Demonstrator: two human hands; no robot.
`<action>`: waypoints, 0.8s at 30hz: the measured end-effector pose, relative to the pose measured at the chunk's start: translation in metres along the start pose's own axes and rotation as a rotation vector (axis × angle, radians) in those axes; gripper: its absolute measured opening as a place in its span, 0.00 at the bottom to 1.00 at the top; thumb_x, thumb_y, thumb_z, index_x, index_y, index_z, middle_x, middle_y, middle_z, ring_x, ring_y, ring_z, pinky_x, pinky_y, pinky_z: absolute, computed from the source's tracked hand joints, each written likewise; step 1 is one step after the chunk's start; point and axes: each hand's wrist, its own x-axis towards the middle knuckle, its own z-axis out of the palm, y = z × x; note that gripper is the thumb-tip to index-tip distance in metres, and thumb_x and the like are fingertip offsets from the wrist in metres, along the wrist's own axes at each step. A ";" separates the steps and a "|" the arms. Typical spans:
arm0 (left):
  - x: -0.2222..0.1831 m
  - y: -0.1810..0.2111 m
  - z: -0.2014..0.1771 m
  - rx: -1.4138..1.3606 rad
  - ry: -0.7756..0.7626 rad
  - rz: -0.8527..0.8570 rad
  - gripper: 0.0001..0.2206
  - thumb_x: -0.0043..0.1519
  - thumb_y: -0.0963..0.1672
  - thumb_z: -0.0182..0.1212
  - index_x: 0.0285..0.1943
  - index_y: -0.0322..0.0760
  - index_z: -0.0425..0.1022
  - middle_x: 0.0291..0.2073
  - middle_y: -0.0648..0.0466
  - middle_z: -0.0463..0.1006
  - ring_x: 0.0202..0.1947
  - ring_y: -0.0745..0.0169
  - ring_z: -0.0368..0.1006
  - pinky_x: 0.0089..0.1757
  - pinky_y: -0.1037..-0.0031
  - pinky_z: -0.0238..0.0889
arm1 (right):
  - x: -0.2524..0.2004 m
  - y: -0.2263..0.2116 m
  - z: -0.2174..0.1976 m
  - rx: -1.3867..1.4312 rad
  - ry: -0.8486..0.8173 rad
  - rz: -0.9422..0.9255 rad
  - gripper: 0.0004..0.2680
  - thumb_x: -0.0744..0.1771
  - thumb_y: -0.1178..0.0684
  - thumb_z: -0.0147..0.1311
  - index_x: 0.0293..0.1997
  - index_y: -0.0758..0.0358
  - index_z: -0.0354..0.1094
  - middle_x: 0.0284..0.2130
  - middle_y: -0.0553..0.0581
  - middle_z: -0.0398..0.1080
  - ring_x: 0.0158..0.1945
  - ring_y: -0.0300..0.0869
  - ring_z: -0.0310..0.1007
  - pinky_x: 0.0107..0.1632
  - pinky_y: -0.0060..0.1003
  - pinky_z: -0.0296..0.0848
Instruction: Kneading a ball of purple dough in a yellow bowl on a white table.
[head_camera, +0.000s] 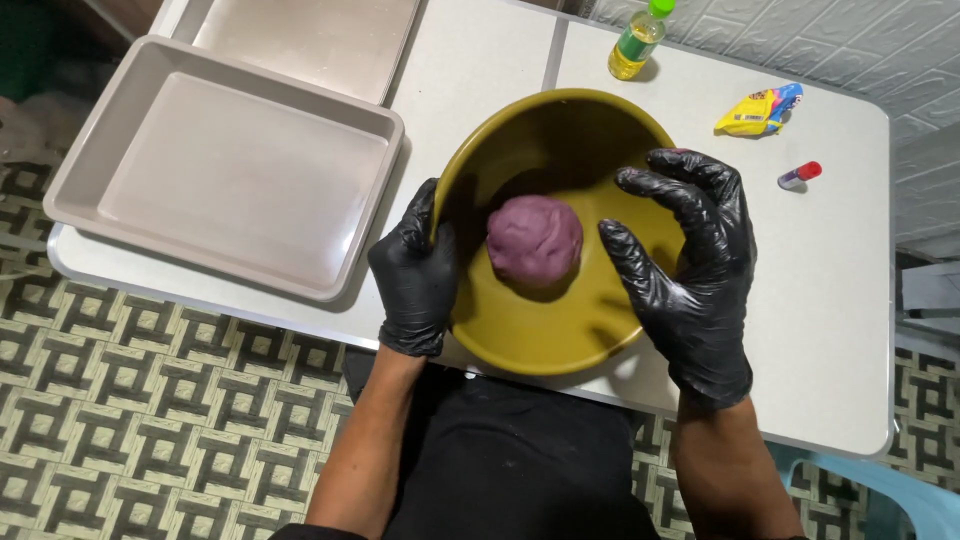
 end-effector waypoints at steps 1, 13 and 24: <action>-0.006 0.000 -0.002 -0.003 0.003 0.005 0.16 0.64 0.38 0.57 0.61 0.34 0.76 0.52 0.45 0.82 0.51 0.51 0.82 0.49 0.67 0.74 | -0.002 0.005 0.003 -0.002 0.004 -0.004 0.11 0.69 0.62 0.59 0.58 0.67 0.69 0.56 0.70 0.66 0.63 0.59 0.67 0.67 0.52 0.67; -0.010 0.038 -0.005 -0.127 0.031 0.016 0.12 0.59 0.37 0.64 0.51 0.36 0.82 0.44 0.47 0.85 0.45 0.46 0.82 0.44 0.65 0.79 | -0.054 0.017 0.082 -0.045 -0.474 0.323 0.22 0.57 0.44 0.74 0.44 0.75 0.74 0.38 0.80 0.74 0.48 0.73 0.74 0.54 0.66 0.72; -0.015 0.000 -0.001 -0.128 0.012 -0.008 0.17 0.57 0.36 0.64 0.55 0.37 0.80 0.47 0.48 0.84 0.48 0.45 0.80 0.47 0.62 0.77 | -0.079 0.057 0.086 0.572 -0.104 0.914 0.20 0.55 0.57 0.74 0.50 0.64 0.75 0.45 0.61 0.78 0.52 0.45 0.77 0.57 0.43 0.76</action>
